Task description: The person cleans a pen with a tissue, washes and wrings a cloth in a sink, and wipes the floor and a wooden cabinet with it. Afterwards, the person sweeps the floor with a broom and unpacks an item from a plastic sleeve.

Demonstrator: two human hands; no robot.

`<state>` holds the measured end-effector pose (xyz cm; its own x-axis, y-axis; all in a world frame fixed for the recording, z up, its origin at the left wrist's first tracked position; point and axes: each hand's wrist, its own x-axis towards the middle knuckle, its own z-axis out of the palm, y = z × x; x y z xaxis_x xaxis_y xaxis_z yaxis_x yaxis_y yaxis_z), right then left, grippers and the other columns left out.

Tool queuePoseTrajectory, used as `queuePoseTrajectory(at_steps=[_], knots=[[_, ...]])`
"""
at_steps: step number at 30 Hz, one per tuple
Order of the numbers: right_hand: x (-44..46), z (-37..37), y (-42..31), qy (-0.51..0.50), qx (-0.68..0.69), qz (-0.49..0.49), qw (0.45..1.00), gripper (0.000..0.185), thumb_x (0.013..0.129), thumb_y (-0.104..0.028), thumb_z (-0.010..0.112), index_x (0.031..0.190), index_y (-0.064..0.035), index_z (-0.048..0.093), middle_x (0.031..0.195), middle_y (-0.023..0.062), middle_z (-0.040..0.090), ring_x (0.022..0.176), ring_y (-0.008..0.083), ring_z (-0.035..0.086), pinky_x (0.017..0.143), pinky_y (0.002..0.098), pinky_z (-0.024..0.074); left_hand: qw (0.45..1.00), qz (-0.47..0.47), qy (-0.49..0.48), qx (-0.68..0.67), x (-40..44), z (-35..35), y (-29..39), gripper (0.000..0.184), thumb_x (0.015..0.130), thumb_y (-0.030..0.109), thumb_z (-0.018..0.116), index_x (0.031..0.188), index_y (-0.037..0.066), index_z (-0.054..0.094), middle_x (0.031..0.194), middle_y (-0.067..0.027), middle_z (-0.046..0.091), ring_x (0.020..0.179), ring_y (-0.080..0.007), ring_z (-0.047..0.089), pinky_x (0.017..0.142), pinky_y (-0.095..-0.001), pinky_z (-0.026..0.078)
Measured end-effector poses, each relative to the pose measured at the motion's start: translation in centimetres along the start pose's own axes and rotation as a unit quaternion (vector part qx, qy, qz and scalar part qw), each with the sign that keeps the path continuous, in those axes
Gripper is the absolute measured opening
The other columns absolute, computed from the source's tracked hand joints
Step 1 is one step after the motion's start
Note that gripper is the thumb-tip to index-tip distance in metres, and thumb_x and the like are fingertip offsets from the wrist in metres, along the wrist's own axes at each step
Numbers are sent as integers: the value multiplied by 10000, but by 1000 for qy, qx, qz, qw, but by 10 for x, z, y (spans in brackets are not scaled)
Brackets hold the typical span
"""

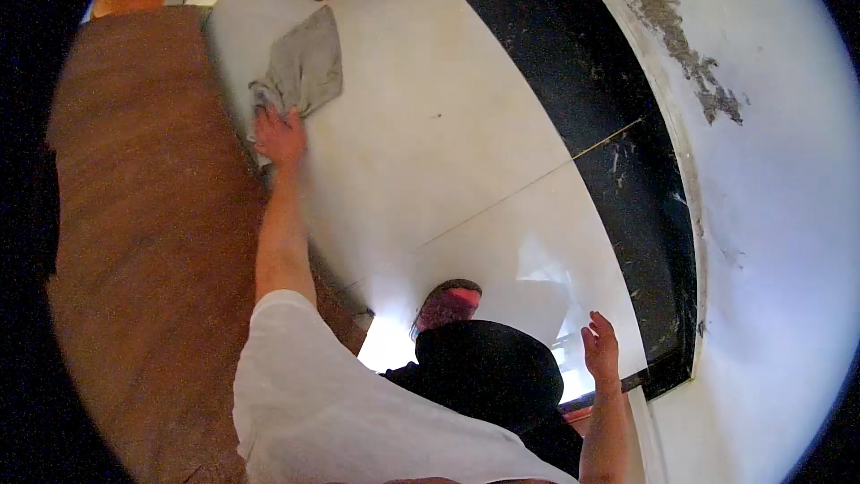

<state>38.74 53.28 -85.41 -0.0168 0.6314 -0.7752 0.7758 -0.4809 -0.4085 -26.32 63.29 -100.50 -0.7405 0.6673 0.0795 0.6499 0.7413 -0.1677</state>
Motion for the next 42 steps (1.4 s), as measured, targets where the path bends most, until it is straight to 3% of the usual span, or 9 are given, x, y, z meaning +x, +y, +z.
queuePoseTrajectory(at_steps=[4,11,17,20,22,26,29,38,42], knots=[[12,13,8,-30,41,3,999,372,793,-97,569,1147,-41,471,1146,120,486,931,225,535,762,308,464,1000,-17,-13,-23,-39,-32,64,589,734,477,502,1215,143,441,1323,-110,316,1243,-301,220,930,-618,134],[26,15,-1,-49,-47,-1,998,357,798,-119,564,1138,-44,487,1109,130,510,906,209,545,762,294,464,899,363,-99,-225,-216,-92,214,586,695,471,546,1213,217,444,1314,-114,327,1243,-305,236,914,-649,107],[11,-8,-7,-9,40,-19,999,340,821,-150,533,1143,-48,493,1017,136,559,881,204,559,757,300,465,759,571,-135,-282,-240,-77,200,602,678,491,565,1211,239,444,1320,-85,327,1247,-281,241,935,-637,97],[-7,-26,5,16,-49,19,998,352,824,-163,529,1153,-46,484,1025,129,559,891,204,558,767,297,459,877,392,-165,-223,-159,-71,158,654,646,485,595,1218,209,440,1305,-56,351,1248,-257,229,937,-617,123],[-18,-32,26,34,-48,7,998,370,818,-194,536,1145,-30,485,1025,132,564,895,204,559,763,296,457,960,264,-11,-92,-106,-45,111,651,699,459,566,1248,155,393,1310,-75,342,1241,-264,233,933,-595,160],[-29,-28,66,49,-64,29,996,376,806,-192,547,1133,-16,490,1020,145,566,900,207,559,753,300,462,990,-97,-20,-99,-41,-39,50,566,790,497,419,1248,167,386,1304,-114,326,1222,-305,239,898,-629,168],[-33,-20,76,52,-26,20,998,355,800,-167,549,1121,-25,498,1008,155,561,877,224,566,749,319,461,987,-150,4,-58,-65,-46,94,560,787,505,418,1224,155,401,1288,-114,345,1204,-308,274,873,-636,207],[-21,-53,73,72,-65,-129,987,421,779,-163,564,1177,-86,449,1102,133,512,970,257,525,838,339,417,964,244,-74,-75,-306,-87,207,609,782,462,446,1299,171,313,1342,-158,260,1240,-357,185,862,-675,117],[-15,-25,67,146,-61,-160,974,636,766,-204,581,1311,-136,260,1337,183,245,1214,325,282,982,388,277,913,320,-226,-111,-375,-122,234,634,785,463,440,1319,170,264,1371,-163,194,1247,-355,185,902,-647,102]])
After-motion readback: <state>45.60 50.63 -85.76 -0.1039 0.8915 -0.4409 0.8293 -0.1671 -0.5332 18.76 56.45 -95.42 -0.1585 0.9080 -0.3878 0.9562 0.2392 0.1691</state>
